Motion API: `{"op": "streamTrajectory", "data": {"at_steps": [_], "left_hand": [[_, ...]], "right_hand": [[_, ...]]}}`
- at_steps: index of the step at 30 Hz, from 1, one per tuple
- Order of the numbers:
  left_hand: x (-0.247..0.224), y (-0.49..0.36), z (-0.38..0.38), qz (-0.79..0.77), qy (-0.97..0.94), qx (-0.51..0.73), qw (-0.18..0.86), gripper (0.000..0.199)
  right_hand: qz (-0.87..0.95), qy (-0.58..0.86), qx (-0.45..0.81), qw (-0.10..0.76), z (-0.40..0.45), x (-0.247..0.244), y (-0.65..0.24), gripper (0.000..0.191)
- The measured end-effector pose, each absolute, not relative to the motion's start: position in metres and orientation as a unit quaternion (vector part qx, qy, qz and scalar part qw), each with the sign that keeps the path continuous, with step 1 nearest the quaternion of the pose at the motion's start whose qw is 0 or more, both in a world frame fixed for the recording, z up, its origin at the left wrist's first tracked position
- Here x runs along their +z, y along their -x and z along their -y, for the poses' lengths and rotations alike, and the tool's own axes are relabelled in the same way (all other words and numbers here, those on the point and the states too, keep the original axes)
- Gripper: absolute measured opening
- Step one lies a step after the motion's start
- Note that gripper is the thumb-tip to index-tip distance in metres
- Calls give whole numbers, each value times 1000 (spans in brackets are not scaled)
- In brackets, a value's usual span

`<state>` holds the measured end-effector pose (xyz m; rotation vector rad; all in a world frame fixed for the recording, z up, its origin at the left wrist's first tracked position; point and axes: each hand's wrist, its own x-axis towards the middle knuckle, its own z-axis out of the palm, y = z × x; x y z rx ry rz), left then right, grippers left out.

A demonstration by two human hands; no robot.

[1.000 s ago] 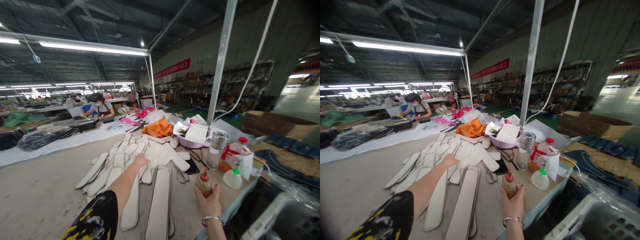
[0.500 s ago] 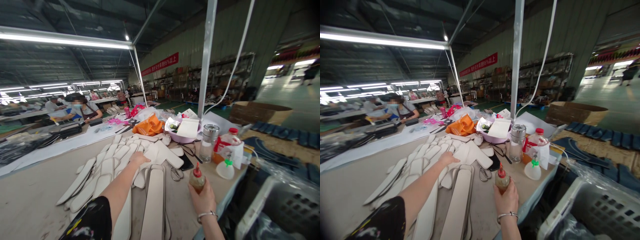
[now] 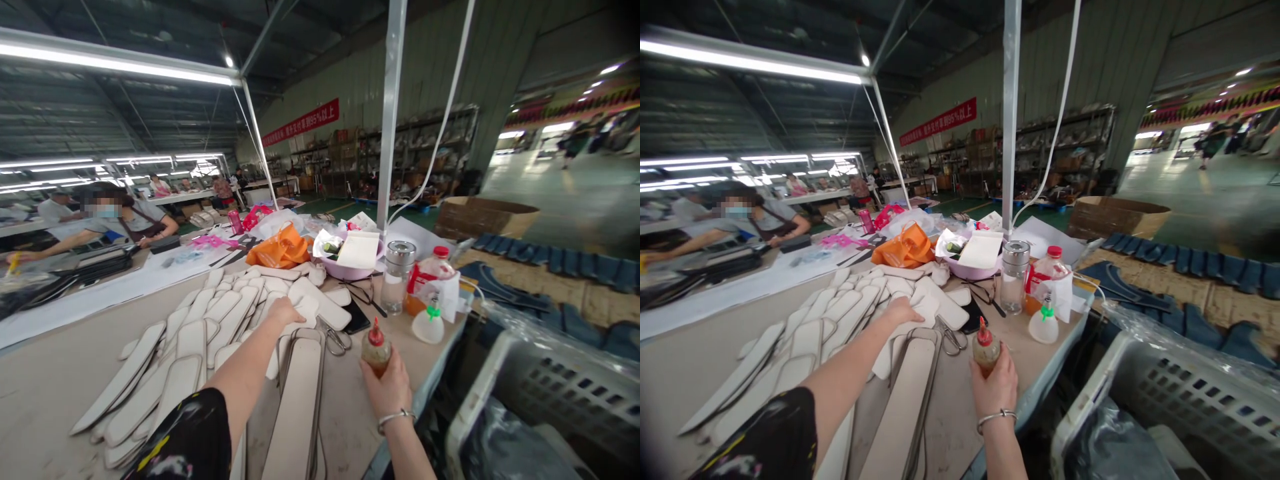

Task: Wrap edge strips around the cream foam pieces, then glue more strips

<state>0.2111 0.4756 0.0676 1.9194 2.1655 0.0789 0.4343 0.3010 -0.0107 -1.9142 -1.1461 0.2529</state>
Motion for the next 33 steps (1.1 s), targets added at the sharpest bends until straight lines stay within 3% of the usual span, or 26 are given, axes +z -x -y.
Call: {"op": "streamTrajectory", "data": {"at_steps": [3, 11, 24, 28, 33], "left_hand": [[65, -215, -482, -734, -667, 15, 124, 71], [58, -223, -481, -677, -730, 23, 85, 80], [58, -242, -476, -582, -809, -5, 82, 68], [57, -237, -482, -584, -804, -19, 111, 75], [53, -237, -482, -581, -805, 4, 120, 99]], "right_hand": [[467, 759, 82, 446, -302, -13, -434, 72], [467, 758, 84, 447, -301, -12, -434, 76], [475, 748, 65, 458, -301, -12, -432, 73], [476, 747, 58, 460, -301, -15, -432, 72], [484, 747, 57, 452, -301, -17, -433, 72]]}}
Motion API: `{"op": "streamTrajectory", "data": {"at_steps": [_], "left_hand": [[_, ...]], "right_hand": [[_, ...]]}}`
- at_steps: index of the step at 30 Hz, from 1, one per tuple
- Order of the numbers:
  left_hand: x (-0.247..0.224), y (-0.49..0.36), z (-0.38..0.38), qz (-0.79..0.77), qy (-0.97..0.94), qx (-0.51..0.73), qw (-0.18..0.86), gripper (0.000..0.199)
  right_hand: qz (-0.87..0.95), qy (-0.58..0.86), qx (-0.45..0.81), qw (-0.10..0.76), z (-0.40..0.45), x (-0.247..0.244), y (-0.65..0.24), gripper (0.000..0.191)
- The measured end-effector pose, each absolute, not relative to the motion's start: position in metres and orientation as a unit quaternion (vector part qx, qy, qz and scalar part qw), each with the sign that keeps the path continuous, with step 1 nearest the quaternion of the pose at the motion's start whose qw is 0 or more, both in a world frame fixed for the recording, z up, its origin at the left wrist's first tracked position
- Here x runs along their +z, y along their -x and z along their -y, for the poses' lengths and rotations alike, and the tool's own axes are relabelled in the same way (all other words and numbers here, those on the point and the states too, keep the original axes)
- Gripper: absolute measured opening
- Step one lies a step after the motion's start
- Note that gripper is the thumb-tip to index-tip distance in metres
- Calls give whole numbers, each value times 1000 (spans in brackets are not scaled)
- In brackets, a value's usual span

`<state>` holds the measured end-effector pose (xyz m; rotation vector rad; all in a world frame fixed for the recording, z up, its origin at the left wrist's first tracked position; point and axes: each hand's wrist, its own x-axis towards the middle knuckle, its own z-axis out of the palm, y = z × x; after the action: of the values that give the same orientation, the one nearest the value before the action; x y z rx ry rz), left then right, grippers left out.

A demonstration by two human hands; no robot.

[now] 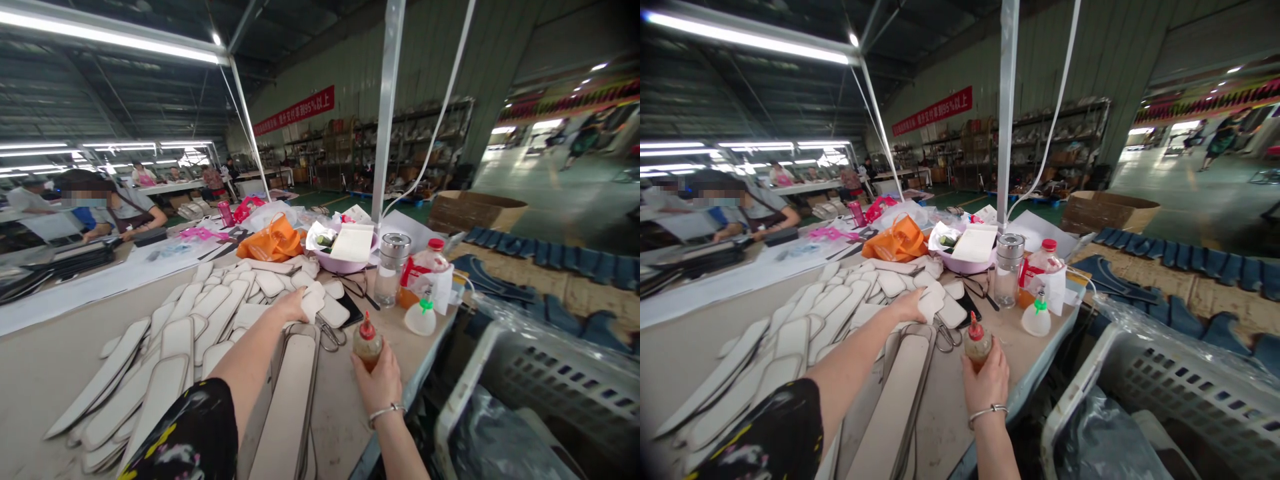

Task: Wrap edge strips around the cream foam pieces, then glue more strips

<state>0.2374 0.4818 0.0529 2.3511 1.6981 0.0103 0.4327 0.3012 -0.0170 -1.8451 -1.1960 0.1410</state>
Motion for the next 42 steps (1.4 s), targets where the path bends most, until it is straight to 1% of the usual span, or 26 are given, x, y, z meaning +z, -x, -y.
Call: {"op": "streamTrajectory", "data": {"at_steps": [3, 11, 20, 28, 36, 39, 42], "left_hand": [[50, -240, -483, -576, -808, 22, 121, 106], [48, -243, -486, -575, -807, 25, 135, 94], [50, -244, -489, -571, -806, 16, 157, 91], [46, -250, -495, -575, -799, 33, 173, 90], [50, -256, -482, -548, -823, 87, 123, 91], [59, -257, -477, -536, -828, 126, 108, 93], [81, -249, -478, -537, -820, 181, 85, 98]], "right_hand": [[486, 746, 59, 450, -301, -18, -433, 71], [492, 743, 45, 452, -301, -19, -433, 70], [495, 741, 48, 452, -300, -19, -433, 68], [495, 734, 43, 463, -300, -17, -432, 67], [491, 745, 65, 448, -298, -14, -434, 67], [476, 745, 76, 460, -298, -14, -433, 66], [454, 739, 76, 492, -299, -13, -432, 64]]}}
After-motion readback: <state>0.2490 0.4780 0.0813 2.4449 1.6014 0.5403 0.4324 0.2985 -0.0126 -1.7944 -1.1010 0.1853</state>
